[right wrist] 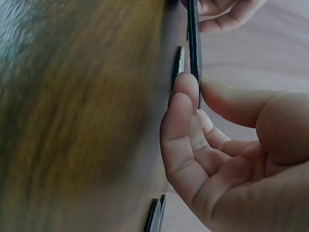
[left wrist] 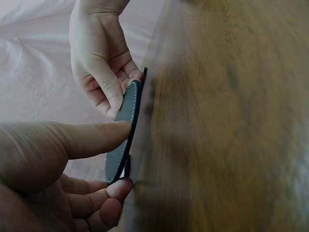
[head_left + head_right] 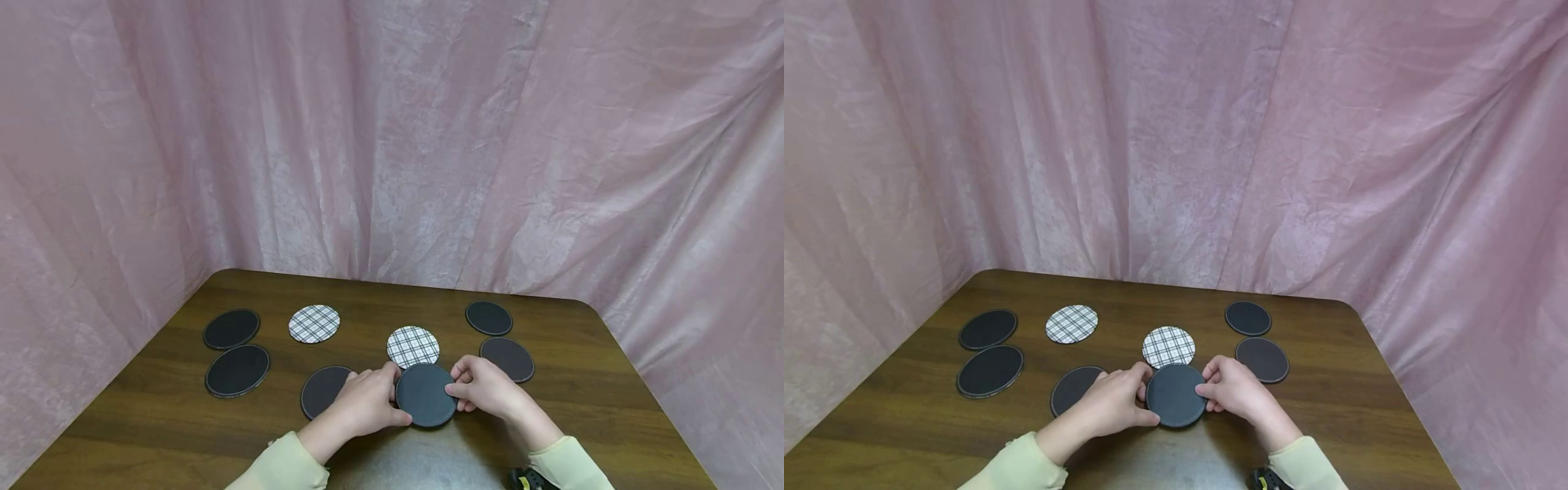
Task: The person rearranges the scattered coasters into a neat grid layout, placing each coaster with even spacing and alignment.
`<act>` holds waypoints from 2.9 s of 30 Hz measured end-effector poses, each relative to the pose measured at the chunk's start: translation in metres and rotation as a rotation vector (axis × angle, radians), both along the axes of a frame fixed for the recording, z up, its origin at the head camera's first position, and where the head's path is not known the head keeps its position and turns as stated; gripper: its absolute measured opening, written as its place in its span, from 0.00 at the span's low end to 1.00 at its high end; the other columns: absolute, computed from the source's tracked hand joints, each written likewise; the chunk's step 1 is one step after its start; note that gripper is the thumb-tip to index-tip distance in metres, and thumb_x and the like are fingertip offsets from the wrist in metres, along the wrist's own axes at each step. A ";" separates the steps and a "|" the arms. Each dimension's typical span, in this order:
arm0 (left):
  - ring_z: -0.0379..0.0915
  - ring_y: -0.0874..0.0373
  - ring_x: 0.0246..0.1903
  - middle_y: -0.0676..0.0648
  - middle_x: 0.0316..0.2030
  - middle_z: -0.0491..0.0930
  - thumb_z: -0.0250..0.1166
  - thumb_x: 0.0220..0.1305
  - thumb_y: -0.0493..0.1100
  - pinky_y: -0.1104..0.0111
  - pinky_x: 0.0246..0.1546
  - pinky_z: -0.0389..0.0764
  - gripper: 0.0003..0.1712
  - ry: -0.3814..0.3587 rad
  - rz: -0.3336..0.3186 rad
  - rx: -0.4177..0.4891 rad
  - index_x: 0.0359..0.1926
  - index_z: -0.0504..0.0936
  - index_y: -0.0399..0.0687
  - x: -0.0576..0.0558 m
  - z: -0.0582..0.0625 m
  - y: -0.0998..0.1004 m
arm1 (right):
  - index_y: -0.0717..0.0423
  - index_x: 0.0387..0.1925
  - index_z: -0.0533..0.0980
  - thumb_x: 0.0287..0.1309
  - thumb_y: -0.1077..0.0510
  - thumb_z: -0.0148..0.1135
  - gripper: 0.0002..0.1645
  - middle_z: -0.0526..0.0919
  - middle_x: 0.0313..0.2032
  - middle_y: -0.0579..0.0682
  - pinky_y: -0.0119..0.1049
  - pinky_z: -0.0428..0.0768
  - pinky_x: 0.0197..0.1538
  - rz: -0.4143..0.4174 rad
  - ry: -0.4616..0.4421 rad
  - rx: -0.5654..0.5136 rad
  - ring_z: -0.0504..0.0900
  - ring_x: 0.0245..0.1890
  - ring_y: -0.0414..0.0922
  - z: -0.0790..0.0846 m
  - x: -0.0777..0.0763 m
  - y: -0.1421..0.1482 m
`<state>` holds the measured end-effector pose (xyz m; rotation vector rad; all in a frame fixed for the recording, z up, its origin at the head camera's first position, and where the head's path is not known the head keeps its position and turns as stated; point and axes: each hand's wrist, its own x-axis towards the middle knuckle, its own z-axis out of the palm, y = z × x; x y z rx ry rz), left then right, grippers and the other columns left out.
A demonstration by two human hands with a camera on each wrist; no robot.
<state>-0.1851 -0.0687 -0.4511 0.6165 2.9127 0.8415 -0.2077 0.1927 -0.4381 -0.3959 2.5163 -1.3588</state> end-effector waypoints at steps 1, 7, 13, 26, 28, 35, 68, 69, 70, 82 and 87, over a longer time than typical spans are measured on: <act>0.73 0.62 0.32 0.60 0.28 0.77 0.90 0.51 0.53 0.56 0.43 0.69 0.37 -0.003 -0.005 -0.002 0.55 0.81 0.44 0.000 0.000 -0.001 | 0.66 0.44 0.77 0.67 0.66 0.75 0.13 0.85 0.28 0.51 0.43 0.87 0.31 -0.003 0.014 0.022 0.87 0.24 0.47 -0.001 0.000 -0.002; 0.75 0.58 0.35 0.60 0.28 0.77 0.91 0.48 0.51 0.55 0.44 0.69 0.41 0.032 -0.012 -0.040 0.57 0.81 0.42 0.002 0.001 -0.002 | 0.60 0.39 0.78 0.65 0.64 0.78 0.13 0.83 0.25 0.47 0.38 0.83 0.28 -0.019 0.079 0.171 0.84 0.19 0.43 -0.005 -0.001 -0.008; 0.75 0.55 0.38 0.58 0.31 0.75 0.91 0.48 0.54 0.56 0.44 0.69 0.39 0.060 -0.003 -0.100 0.54 0.81 0.44 0.002 0.000 -0.004 | 0.57 0.37 0.79 0.64 0.62 0.79 0.12 0.83 0.25 0.45 0.38 0.79 0.31 -0.018 0.110 0.257 0.82 0.19 0.41 -0.003 -0.001 -0.014; 0.76 0.52 0.41 0.52 0.38 0.79 0.91 0.48 0.58 0.55 0.43 0.70 0.38 0.060 -0.012 -0.157 0.53 0.83 0.44 -0.002 0.000 -0.008 | 0.55 0.36 0.81 0.65 0.58 0.80 0.12 0.81 0.22 0.42 0.42 0.78 0.42 -0.007 0.164 0.361 0.81 0.19 0.40 -0.002 -0.004 -0.022; 0.78 0.49 0.44 0.50 0.41 0.81 0.91 0.48 0.57 0.54 0.44 0.71 0.41 0.064 -0.015 -0.164 0.56 0.83 0.43 -0.002 0.000 -0.008 | 0.55 0.37 0.81 0.65 0.58 0.80 0.12 0.81 0.22 0.42 0.42 0.78 0.41 0.007 0.172 0.357 0.81 0.19 0.40 -0.005 -0.005 -0.021; 0.78 0.49 0.45 0.49 0.43 0.82 0.91 0.47 0.57 0.53 0.45 0.73 0.42 0.062 -0.044 -0.179 0.57 0.84 0.41 -0.003 0.000 -0.010 | 0.53 0.37 0.80 0.64 0.56 0.81 0.14 0.80 0.24 0.41 0.41 0.77 0.40 0.058 0.214 0.366 0.81 0.19 0.38 -0.019 -0.012 -0.016; 0.78 0.47 0.46 0.47 0.45 0.82 0.91 0.49 0.55 0.50 0.49 0.73 0.39 -0.003 -0.069 -0.160 0.57 0.86 0.42 -0.012 0.004 -0.021 | 0.56 0.40 0.81 0.63 0.58 0.82 0.13 0.81 0.23 0.43 0.39 0.77 0.34 0.010 0.159 0.380 0.80 0.20 0.40 -0.003 -0.005 -0.031; 0.78 0.47 0.46 0.47 0.45 0.82 0.91 0.49 0.55 0.50 0.49 0.73 0.39 -0.003 -0.069 -0.161 0.57 0.86 0.42 -0.012 0.004 -0.021 | 0.55 0.39 0.81 0.63 0.58 0.82 0.13 0.81 0.23 0.42 0.38 0.77 0.34 0.010 0.159 0.381 0.80 0.19 0.40 -0.003 -0.005 -0.031; 0.78 0.47 0.46 0.48 0.44 0.82 0.91 0.49 0.55 0.50 0.49 0.73 0.39 -0.002 -0.070 -0.162 0.57 0.86 0.42 -0.012 0.004 -0.021 | 0.56 0.40 0.81 0.63 0.58 0.82 0.13 0.81 0.23 0.42 0.38 0.77 0.34 0.011 0.159 0.381 0.80 0.20 0.40 -0.003 -0.005 -0.031; 0.78 0.47 0.46 0.48 0.43 0.82 0.90 0.49 0.58 0.51 0.48 0.72 0.41 0.024 -0.066 -0.182 0.57 0.86 0.41 -0.014 0.003 -0.017 | 0.57 0.40 0.81 0.64 0.61 0.80 0.13 0.81 0.23 0.43 0.38 0.77 0.33 0.007 0.163 0.365 0.81 0.20 0.40 -0.004 -0.006 -0.030; 0.78 0.47 0.46 0.47 0.43 0.82 0.90 0.50 0.58 0.51 0.47 0.72 0.40 0.029 -0.060 -0.188 0.57 0.86 0.41 -0.016 0.003 -0.017 | 0.57 0.40 0.80 0.65 0.61 0.80 0.12 0.80 0.22 0.43 0.38 0.77 0.34 0.000 0.173 0.379 0.80 0.19 0.40 -0.003 -0.007 -0.032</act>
